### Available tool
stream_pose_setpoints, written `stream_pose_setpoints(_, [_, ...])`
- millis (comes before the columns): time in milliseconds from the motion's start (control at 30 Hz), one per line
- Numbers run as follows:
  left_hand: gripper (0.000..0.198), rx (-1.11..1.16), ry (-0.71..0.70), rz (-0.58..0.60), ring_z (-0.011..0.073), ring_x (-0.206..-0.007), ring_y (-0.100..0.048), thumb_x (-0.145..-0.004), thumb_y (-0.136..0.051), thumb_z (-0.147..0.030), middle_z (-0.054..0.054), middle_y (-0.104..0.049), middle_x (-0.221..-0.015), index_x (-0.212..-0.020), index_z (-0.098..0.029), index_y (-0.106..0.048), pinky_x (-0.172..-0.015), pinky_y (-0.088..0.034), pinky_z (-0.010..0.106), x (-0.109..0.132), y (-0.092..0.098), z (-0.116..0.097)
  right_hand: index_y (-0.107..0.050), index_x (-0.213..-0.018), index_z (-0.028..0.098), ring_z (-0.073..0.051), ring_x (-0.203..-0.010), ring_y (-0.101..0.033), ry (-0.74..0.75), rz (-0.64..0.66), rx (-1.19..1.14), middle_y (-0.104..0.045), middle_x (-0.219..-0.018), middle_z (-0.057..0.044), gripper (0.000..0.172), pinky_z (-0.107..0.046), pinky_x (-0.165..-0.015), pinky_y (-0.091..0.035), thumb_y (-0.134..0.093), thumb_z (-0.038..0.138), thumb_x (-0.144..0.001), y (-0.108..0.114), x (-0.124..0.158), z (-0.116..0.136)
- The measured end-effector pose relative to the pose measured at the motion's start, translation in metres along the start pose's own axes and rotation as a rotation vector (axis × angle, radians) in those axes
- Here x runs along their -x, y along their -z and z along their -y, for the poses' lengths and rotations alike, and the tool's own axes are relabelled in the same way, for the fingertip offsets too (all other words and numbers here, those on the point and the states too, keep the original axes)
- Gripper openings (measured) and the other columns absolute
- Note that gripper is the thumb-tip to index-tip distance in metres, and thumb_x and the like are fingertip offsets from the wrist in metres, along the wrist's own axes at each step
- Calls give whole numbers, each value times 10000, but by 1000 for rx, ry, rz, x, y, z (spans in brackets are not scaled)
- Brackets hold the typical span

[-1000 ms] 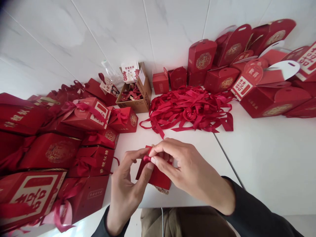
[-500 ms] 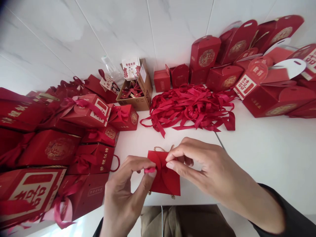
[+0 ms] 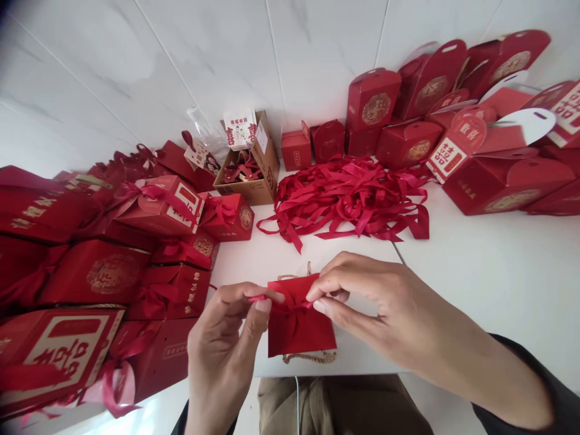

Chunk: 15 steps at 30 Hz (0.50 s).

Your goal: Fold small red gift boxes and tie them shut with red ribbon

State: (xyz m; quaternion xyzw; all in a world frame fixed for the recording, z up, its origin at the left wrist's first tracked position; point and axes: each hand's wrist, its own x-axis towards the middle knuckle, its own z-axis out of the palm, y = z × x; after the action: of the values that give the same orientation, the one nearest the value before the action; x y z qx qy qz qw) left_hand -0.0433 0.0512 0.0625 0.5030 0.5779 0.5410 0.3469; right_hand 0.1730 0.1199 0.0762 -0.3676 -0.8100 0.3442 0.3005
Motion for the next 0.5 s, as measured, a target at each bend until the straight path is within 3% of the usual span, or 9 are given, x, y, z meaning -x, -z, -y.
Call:
stream_pose_setpoints(200, [175, 98, 192, -36, 126, -711, -718, -934, -759, -349, 21, -800, -833, -1033, -215, -703, -641, -553, 186, -1, -6, -6, -695, -1032, 316, -117, -846, -735, -31, -34, -87, -770, -993, 77, 21, -186, -790, -559, -675, 320, -1034, -10, -7, 10])
stream_pose_setpoints(400, [290, 124, 231, 156, 70, -522, -544, -999, -648, -487, -16, -692, -699, -955, -201, -634, -501, -450, 158, -9, -4, 1, -666, -994, 254, -92, -835, -694, 95, -25, -73, -714, -943, 53, 91, -185, -767, -519, -616, 263, -1069, -18, -17, 16])
stream_pose_setpoints(500, [335, 199, 277, 187, 60, -449, -496, -1001, -626, -533, -65, -581, -564, -954, -203, -587, -458, -407, 144, -14, -6, 3, -656, -998, 246, -89, -836, -683, 91, -45, -65, -710, -942, 53, 69, -186, -775, -509, -630, 249, -1062, -20, -21, 15])
